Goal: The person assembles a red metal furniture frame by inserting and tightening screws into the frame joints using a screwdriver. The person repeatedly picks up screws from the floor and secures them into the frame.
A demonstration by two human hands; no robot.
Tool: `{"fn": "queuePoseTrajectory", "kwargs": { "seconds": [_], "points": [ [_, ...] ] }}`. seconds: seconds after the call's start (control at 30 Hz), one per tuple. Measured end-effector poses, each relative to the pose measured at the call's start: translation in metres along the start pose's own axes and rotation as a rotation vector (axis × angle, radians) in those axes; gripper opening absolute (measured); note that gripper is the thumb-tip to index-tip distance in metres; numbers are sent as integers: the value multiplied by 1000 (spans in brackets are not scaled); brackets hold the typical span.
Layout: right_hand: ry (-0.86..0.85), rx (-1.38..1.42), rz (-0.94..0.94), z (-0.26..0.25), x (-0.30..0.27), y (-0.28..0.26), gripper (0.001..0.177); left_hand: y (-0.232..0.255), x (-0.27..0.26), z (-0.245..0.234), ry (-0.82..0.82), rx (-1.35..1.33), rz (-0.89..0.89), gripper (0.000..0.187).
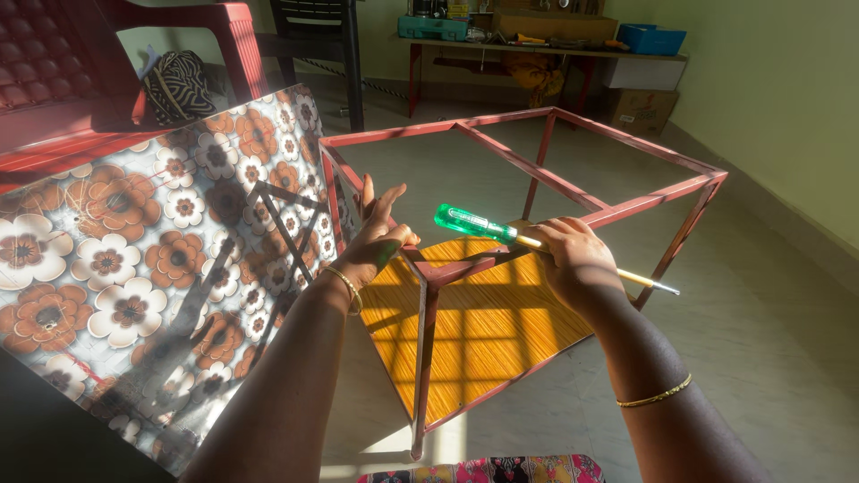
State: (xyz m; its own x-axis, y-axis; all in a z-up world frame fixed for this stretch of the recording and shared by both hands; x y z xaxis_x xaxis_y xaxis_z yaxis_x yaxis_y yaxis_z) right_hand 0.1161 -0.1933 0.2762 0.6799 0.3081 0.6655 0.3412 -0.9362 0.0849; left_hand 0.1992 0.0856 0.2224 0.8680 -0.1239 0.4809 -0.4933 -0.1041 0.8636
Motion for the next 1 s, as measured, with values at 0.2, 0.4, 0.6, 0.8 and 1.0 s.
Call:
{"fn": "queuePoseTrajectory", "kwargs": {
  "seconds": [0.2, 0.4, 0.6, 0.8, 1.0],
  "points": [
    [17, 18, 42, -2, 7, -37, 26, 10, -4, -25, -38, -44, -51, 84],
    [-14, 72, 115, 3, 10, -49, 25, 19, -3, -42, -45, 70, -50, 79],
    [1, 194, 117, 10, 16, 24, 35, 58, -41, -30, 131, 183, 67, 66],
    [-95, -9, 75, 31, 12, 139, 48, 106, -83, 23, 251, 514, 238, 58],
    [-79, -70, -12, 43, 3, 159, 45, 123, -93, 33, 394, 622, 415, 60]
  ]
}}
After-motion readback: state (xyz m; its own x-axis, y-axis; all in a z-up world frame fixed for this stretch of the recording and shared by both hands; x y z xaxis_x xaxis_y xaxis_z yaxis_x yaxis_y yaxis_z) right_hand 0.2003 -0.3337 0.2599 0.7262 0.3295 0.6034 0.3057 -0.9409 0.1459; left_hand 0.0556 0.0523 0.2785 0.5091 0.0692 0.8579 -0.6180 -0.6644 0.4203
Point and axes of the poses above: each hand's wrist, its own x-axis towards the middle knuckle, its own z-axis out of the palm, y = z × x, the point moved 9 cm from there along x, towards the middle knuckle, and after that the axes turned 12 degrees about -x, right-handed, at the moved point
